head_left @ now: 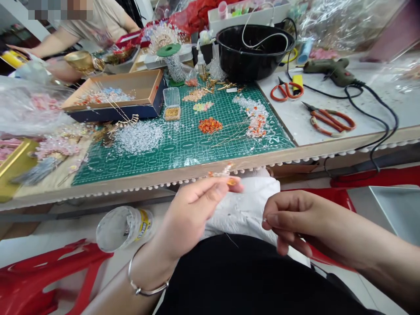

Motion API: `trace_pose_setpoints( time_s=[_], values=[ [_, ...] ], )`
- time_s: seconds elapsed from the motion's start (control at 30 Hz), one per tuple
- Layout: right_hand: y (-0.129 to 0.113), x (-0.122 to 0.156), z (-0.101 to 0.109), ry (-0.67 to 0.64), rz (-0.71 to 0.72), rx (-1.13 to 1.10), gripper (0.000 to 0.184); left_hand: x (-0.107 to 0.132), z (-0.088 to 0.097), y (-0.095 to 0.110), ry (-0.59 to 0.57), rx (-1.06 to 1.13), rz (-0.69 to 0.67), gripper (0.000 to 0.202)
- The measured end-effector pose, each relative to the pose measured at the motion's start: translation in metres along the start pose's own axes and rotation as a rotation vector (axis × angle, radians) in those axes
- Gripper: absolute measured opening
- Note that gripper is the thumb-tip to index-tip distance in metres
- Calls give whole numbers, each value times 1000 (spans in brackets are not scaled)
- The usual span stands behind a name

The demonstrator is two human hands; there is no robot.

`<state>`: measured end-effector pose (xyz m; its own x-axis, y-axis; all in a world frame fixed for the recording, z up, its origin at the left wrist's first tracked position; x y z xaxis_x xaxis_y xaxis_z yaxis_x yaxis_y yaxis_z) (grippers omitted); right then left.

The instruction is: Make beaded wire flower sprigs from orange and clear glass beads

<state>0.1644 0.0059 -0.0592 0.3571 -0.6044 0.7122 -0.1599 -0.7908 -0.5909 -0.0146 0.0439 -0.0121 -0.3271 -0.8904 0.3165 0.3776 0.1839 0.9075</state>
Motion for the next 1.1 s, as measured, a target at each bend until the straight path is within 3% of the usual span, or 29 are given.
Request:
trace_pose_setpoints(
  time_s=[0.1, 0.17, 0.43, 0.6, 0.77, 0.97, 1.1],
  values=[
    [-2, -2, -5, -8, 31, 0, 24, -1, -23, 4, -194, 3, -39, 33],
    [-3, -3, -5, 25, 56, 10, 24, 0, -31, 3, -260, -24, -66, 35],
    [0, -5, -3, 81, 70, 0, 34, -1, -26, -20, -248, 50, 13, 17],
    [-3, -8, -11, 71, 33, -53, 37, -2, -24, -22, -280, 148, 12, 16],
    [-5, -8, -18, 30, 1, -108, 33, -2, -24, -23, -308, 93, 2, 10],
    [-3, -8, -15, 5, 23, -118, 32, -1, -27, -27, -325, 153, 27, 12],
    [-5, -6, -13, 23, 46, -93, 37, 2, -28, -26, -320, 174, 25, 24]
  ],
)
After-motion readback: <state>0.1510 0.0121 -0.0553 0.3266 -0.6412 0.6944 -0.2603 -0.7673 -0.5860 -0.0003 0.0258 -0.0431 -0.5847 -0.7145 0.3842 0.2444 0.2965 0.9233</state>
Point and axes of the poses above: each hand's wrist, its own x-axis away from the middle knuckle, its own z-axis out of the back of the hand, y = z × x, the point moved 7 cm from there along -x, towards the middle knuckle, and after that the axes turned 15 degrees about -x, right-handed, at the moved point
